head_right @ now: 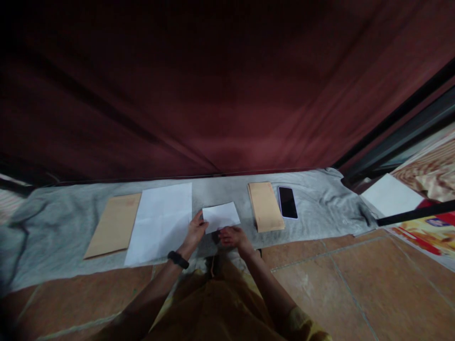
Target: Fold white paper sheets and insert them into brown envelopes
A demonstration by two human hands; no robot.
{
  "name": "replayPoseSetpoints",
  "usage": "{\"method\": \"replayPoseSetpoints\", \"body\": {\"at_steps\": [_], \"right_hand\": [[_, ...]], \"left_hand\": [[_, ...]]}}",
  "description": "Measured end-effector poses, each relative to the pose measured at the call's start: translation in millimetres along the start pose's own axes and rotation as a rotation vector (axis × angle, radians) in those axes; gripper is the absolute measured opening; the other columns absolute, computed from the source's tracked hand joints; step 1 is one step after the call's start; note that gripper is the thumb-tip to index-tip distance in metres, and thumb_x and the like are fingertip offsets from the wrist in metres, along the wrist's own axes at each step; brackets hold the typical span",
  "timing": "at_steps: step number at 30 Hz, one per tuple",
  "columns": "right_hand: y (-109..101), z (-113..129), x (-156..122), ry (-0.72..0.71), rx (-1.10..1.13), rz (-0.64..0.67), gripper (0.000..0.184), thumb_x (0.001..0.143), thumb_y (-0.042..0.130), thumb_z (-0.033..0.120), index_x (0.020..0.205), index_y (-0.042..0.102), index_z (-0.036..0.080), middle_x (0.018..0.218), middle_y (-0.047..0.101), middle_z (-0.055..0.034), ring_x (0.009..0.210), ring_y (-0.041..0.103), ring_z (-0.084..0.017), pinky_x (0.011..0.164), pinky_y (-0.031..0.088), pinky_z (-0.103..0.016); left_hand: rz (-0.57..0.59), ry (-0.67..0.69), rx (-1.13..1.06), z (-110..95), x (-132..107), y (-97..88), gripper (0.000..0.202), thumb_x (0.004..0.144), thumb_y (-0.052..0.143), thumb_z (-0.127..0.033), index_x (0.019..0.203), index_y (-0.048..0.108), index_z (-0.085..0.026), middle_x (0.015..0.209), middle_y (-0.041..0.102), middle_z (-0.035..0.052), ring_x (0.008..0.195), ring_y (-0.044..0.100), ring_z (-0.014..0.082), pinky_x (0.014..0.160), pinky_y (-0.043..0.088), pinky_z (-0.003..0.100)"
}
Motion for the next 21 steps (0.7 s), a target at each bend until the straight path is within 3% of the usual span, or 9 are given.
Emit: {"method": "replayPoseSetpoints", "body": {"at_steps": [2,4,8,11,14,17,21], "right_hand": [[-2.1,0.9,-6.6,-0.053,-0.112,-0.054,0.024,0.08,0.071,0.043,0.082,0.072,0.019,0.083,0.075,-0.0107,0.083,0.072,-0.028,0.083,0.058,-0.045],[-2.6,3.8,-12.4,-0.189,-0.265,-0.103,0.024,0.084,0.067,0.04,0.097,0.075,0.021,0.105,0.075,-0.0107,0.106,0.068,-0.029,0.101,0.052,-0.044],[-0.9,8.2,-18.1,-0.683,-1.045,-0.099,0.041,0.098,0.048,0.029,0.135,0.063,0.02,0.146,0.057,-0.0111,0.138,0.049,-0.026,0.12,0.035,-0.046],[-2.7,1.4,-16.7,-0.822,-1.521,-0.086,0.044,0.101,0.046,0.026,0.144,0.055,0.019,0.153,0.05,-0.0111,0.143,0.043,-0.025,0.12,0.036,-0.046],[-6.4,-7.2,-15.1,-0.824,-1.652,-0.097,0.046,0.102,0.048,0.028,0.148,0.051,0.021,0.156,0.046,-0.0099,0.144,0.042,-0.024,0.119,0.036,-0.046],[-7.7,-10.7,-15.1,-0.819,-1.654,-0.099,0.047,0.102,0.048,0.03,0.149,0.049,0.021,0.157,0.044,-0.0095,0.145,0.041,-0.025,0.12,0.034,-0.046],[-7.4,-9.1,-15.4,-0.802,-1.636,-0.084,0.046,0.104,0.044,0.031,0.149,0.048,0.022,0.158,0.043,-0.0077,0.146,0.039,-0.024,0.121,0.033,-0.046]], "left_hand": [[-0.006,0.005,0.055,0.4,-0.5,-2.0,0.059,0.067,0.06,-0.009,0.125,0.063,-0.017,0.065,0.064,-0.0032,0.06,0.058,0.0166,0.066,0.048,0.029],[-0.041,0.03,0.119,1.4,-3.1,-1.9,0.06,0.069,0.06,-0.009,0.129,0.062,-0.018,0.066,0.064,-0.0023,0.064,0.06,0.0187,0.072,0.049,0.031],[-0.117,0.142,0.228,4.4,-7.8,0.3,0.058,0.074,0.06,-0.01,0.131,0.063,-0.021,0.078,0.07,0.0032,0.077,0.066,0.0241,0.083,0.051,0.034],[-0.113,0.195,0.287,6.2,-7.6,0.4,0.057,0.079,0.057,-0.01,0.135,0.059,-0.019,0.091,0.073,0.0061,0.083,0.068,0.0259,0.087,0.052,0.036],[-0.104,0.21,0.342,6.9,-6.9,-0.3,0.057,0.082,0.055,-0.011,0.139,0.056,-0.018,0.103,0.073,0.009,0.087,0.069,0.0267,0.091,0.052,0.039],[-0.112,0.253,0.414,7.5,-9.7,0.1,0.057,0.086,0.051,-0.013,0.143,0.052,-0.017,0.123,0.067,0.0141,0.105,0.067,0.0296,0.1,0.05,0.045],[-0.106,0.49,0.694,14.7,-22.7,3.7,0.053,0.094,0.041,-0.017,0.146,0.048,-0.018,0.146,0.052,0.0179,0.135,0.05,0.0329,0.112,0.041,0.054]]}}
Point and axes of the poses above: each hand's wrist, its own x-axis towards the middle knuckle, its own y-axis out of the palm, z = x × y, the point moved 1 cm from there along x, towards the middle knuckle
